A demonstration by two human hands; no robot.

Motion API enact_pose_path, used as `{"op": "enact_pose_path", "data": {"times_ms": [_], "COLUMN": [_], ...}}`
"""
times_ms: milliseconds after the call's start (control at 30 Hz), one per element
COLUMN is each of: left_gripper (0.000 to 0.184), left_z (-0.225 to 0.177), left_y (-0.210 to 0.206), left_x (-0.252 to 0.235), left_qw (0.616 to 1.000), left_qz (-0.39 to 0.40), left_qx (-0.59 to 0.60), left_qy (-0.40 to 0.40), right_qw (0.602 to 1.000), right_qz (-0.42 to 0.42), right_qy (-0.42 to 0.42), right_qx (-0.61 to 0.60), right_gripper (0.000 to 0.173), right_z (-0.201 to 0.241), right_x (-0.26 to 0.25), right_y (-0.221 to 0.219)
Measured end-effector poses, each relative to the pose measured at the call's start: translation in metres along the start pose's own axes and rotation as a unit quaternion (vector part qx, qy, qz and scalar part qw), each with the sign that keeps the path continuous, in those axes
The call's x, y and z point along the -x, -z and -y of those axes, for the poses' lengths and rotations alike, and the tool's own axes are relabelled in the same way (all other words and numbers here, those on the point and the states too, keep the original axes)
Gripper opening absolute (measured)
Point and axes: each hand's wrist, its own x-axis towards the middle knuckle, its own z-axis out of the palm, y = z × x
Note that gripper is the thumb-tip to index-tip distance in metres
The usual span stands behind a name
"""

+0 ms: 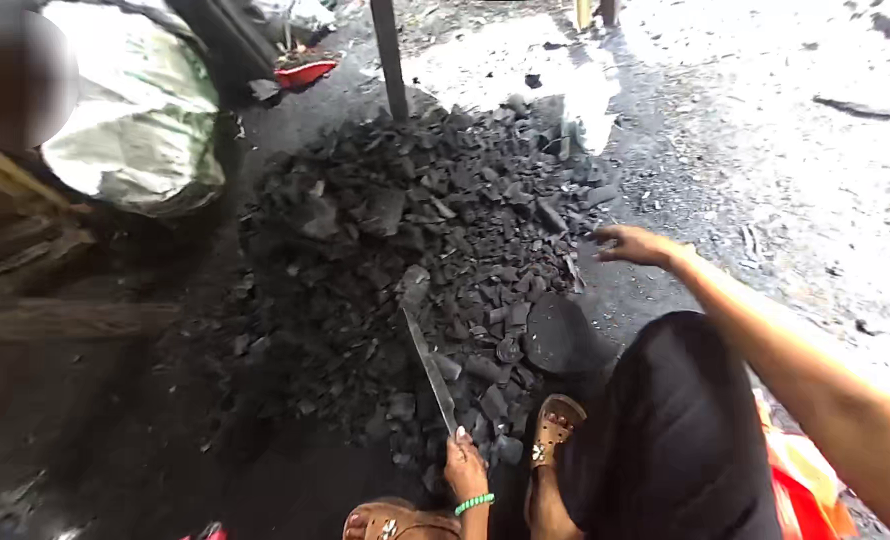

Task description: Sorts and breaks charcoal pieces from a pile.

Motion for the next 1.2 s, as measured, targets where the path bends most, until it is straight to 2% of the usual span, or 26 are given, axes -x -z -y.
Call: {"op": "enact_pose_path", "data": {"times_ms": [67, 167, 267, 367, 467, 567, 600, 633, 667, 700, 733, 767, 800, 833, 867, 933, 1000, 1067, 1133, 1200], "left_gripper": [0.043, 0.045, 0.046, 0.046, 0.045, 0.043, 0.044, 0.044, 0.043, 0.042, 0.041, 0.041, 0.041, 0.042, 0.043, 0.043, 0.041, 0.042, 0.042, 0.041], "left_z": [0.003, 0.012, 0.015, 0.015, 0.011, -0.004, -0.008, -0.011, -0.015, -0.019, -0.021, -0.021, -0.018, -0.013, -0.008, -0.001, -0.002, -0.006, -0.007, 0.0], "left_y": [0.0, 0.005, 0.01, 0.014, 0.018, 0.022, 0.023, 0.024, 0.023, 0.021, 0.021, 0.022, 0.022, 0.021, 0.02, 0.017, 0.014, 0.011, 0.01, 0.012], "left_x": [0.002, 0.003, 0.004, 0.002, 0.002, 0.008, 0.01, 0.01, 0.008, 0.005, 0.002, 0.0, -0.003, -0.005, -0.005, -0.006, -0.006, -0.01, -0.012, -0.016], "left_qw": [0.999, 0.993, 0.988, 0.987, 0.988, 0.995, 0.998, 0.999, 0.999, 0.998, 0.996, 0.994, 0.993, 0.991, 0.99, 0.986, 0.979, 0.965, 0.95, 0.939], "left_qz": [0.009, 0.042, 0.068, 0.083, 0.091, 0.034, 0.009, -0.016, -0.04, -0.058, -0.066, -0.071, -0.071, -0.071, -0.072, -0.078, -0.085, -0.087, -0.096, -0.112], "left_qx": [-0.044, -0.111, -0.14, -0.136, -0.122, -0.091, -0.066, -0.036, -0.001, 0.03, 0.054, 0.069, 0.083, 0.095, 0.105, 0.12, 0.149, 0.193, 0.232, 0.259], "left_qy": [-0.011, -0.006, 0.014, 0.032, 0.034, 0.011, 0.008, 0.007, 0.011, 0.019, 0.033, 0.044, 0.051, 0.057, 0.063, 0.08, 0.112, 0.154, 0.185, 0.197], "right_qw": [0.994, 0.974, 0.969, 0.969, 0.97, 0.968, 0.964, 0.947, 0.935, 0.94, 0.964, 0.991, 0.999, 0.998, 0.995, 0.994, 0.999, 0.993, 0.978, 0.964], "right_qz": [-0.052, -0.079, -0.056, -0.101, -0.067, -0.076, -0.04, 0.053, 0.098, 0.094, 0.049, -0.023, -0.03, -0.021, -0.012, 0.009, 0.04, 0.058, 0.101, 0.145], "right_qy": [-0.093, -0.208, -0.238, -0.213, -0.21, -0.221, -0.247, -0.301, -0.33, -0.316, -0.246, -0.109, -0.044, -0.025, -0.016, -0.004, 0.025, 0.078, 0.119, 0.132], "right_qx": [0.023, 0.053, 0.047, 0.078, 0.1, 0.093, 0.09, 0.095, 0.09, 0.087, 0.088, 0.071, 0.011, -0.052, -0.096, -0.108, -0.026, 0.07, 0.138, 0.178], "right_gripper": [0.043, 0.036, 0.039, 0.044, 0.046, 0.036, 0.036, 0.04, 0.042, 0.042, 0.038, 0.03, 0.027, 0.026, 0.028, 0.036, 0.054, 0.056, 0.049, 0.056], "right_z": [-0.082, -0.186, -0.212, -0.194, -0.154, -0.103, -0.074, -0.037, -0.016, -0.016, -0.04, -0.085, -0.112, -0.122, -0.113, -0.051, 0.028, 0.083, 0.117, 0.139], "right_x": [0.037, 0.097, 0.133, 0.139, 0.139, 0.145, 0.146, 0.141, 0.131, 0.12, 0.108, 0.09, 0.065, 0.04, 0.021, -0.004, -0.018, -0.033, -0.041, -0.048], "right_y": [0.029, 0.011, -0.046, -0.112, -0.139, -0.129, -0.114, -0.088, -0.067, -0.055, -0.05, -0.048, -0.036, -0.021, -0.008, 0.0, -0.024, -0.08, -0.15, -0.212]}}
